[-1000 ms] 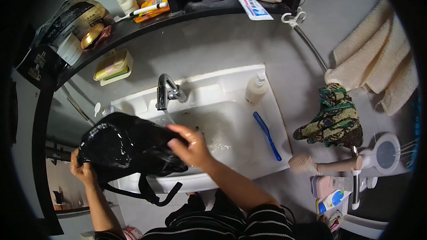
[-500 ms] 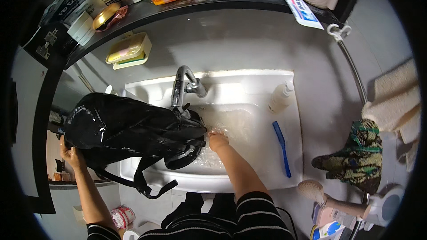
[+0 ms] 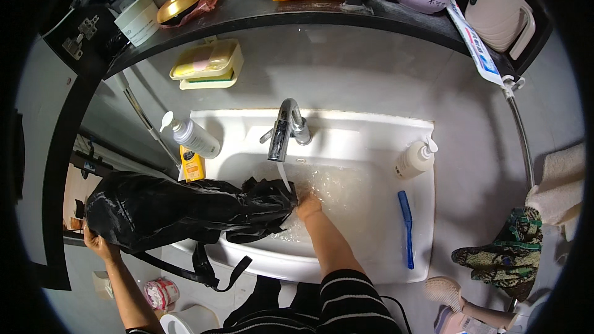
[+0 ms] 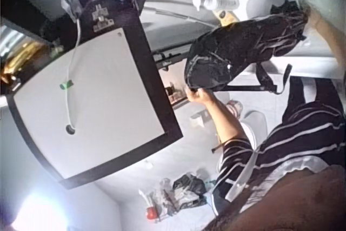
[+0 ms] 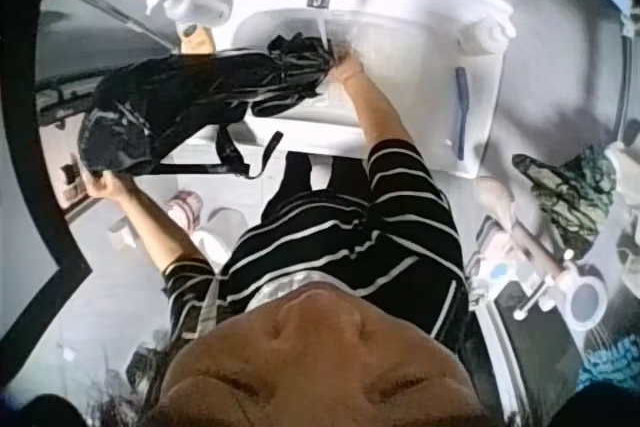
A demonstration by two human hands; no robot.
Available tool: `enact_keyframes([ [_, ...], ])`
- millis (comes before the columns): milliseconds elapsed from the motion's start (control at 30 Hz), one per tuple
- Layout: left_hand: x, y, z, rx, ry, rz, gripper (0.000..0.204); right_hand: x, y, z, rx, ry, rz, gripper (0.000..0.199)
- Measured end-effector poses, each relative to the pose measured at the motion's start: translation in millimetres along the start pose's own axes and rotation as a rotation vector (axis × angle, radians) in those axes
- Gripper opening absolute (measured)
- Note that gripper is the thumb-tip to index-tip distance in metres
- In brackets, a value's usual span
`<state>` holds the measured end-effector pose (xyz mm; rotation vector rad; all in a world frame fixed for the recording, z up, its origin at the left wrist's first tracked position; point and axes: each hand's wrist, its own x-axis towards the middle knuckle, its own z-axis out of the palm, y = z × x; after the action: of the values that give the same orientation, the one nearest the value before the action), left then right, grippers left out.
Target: The person washes a black backpack in a bathroom sink. They turn on the faucet, wet the bag, and scrub it with a blue brush. The person rinses the bag under running water and scrubs it again before turning off the tap.
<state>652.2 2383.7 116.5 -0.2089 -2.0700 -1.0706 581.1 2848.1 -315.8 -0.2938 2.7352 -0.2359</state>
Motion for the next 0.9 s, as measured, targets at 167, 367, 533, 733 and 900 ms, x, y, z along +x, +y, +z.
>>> enact_keyframes([
  [167, -1.0, 3.1, -17.4, 0.110, -0.005, 0.048, 0.020, -37.0, -44.0, -43.3, -0.344, 0.091, 0.015, 0.057],
  [367, 2.7, 6.3, 1.7, 0.035, -0.041, 0.017, 0.028, 17.5, -4.8, 33.8, 0.096, 0.129, 0.017, 0.055],
  [533, 2.0, 5.6, 10.1, 0.116, -0.069, 0.119, 0.030, 9.8, -7.7, 24.2, -0.212, 0.176, -0.088, 0.051],
  [733, 18.5, 35.9, 42.0, -0.030, -0.174, 0.271, 0.026, -32.2, -9.9, -72.5, 0.459, 0.080, 0.056, 0.048],
  [900, 30.5, 64.2, 76.4, -0.173, -0.291, 0.411, 0.024, -80.9, -22.6, -85.2, 1.453, 0.259, -0.136, 0.043],
])
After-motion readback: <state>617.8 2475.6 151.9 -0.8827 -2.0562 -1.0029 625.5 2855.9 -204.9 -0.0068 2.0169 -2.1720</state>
